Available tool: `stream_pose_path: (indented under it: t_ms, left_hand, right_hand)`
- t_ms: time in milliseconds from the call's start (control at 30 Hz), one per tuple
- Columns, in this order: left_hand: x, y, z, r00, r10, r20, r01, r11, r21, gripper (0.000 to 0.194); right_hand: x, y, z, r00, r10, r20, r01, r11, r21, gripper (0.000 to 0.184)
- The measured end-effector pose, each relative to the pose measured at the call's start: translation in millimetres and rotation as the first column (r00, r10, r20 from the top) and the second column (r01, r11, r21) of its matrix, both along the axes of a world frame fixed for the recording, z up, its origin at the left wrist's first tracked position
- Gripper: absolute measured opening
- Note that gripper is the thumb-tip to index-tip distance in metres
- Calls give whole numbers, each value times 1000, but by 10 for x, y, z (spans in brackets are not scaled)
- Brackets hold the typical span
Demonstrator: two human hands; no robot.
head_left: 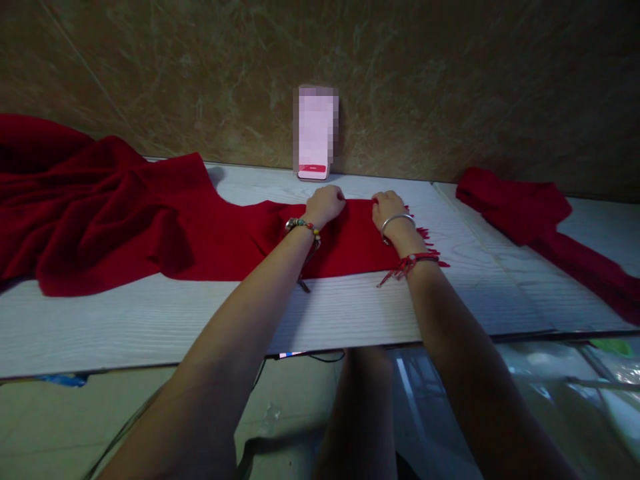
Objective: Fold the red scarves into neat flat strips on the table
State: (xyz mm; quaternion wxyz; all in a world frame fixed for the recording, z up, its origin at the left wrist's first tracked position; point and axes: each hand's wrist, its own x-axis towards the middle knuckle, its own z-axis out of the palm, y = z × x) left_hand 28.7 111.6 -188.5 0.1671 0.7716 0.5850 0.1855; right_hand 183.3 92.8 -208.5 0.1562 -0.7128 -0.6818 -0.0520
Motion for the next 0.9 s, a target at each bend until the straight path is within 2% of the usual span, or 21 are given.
stream_pose_path:
  t_ms: [167,367,633,767,900]
  left_hand:
    - [-13,-19,-86,999,13,41,-16,997,78,26]
    - [-10,-109,-115,999,-22,27,16,980,197,30]
    - [-8,-137,-85,999,-32,-43,40,982,186,27]
    - [-18,-144,-89,999,19,-48,-10,982,188,26]
    - [-16,-152,-87,997,13,-75,0,985,171,27]
  right_hand:
    - [36,45,-17,999,-23,-45,25,998,60,41]
    - [38,24,25,1000,-27,-15,27,999,26,39]
    - [5,-1,17,999,-29,-16,29,999,33,35]
    - [36,33,-44,999,-38,-35,40,999,37,39]
    - [71,81,-117,999,-22,-23,23,999,37,42]
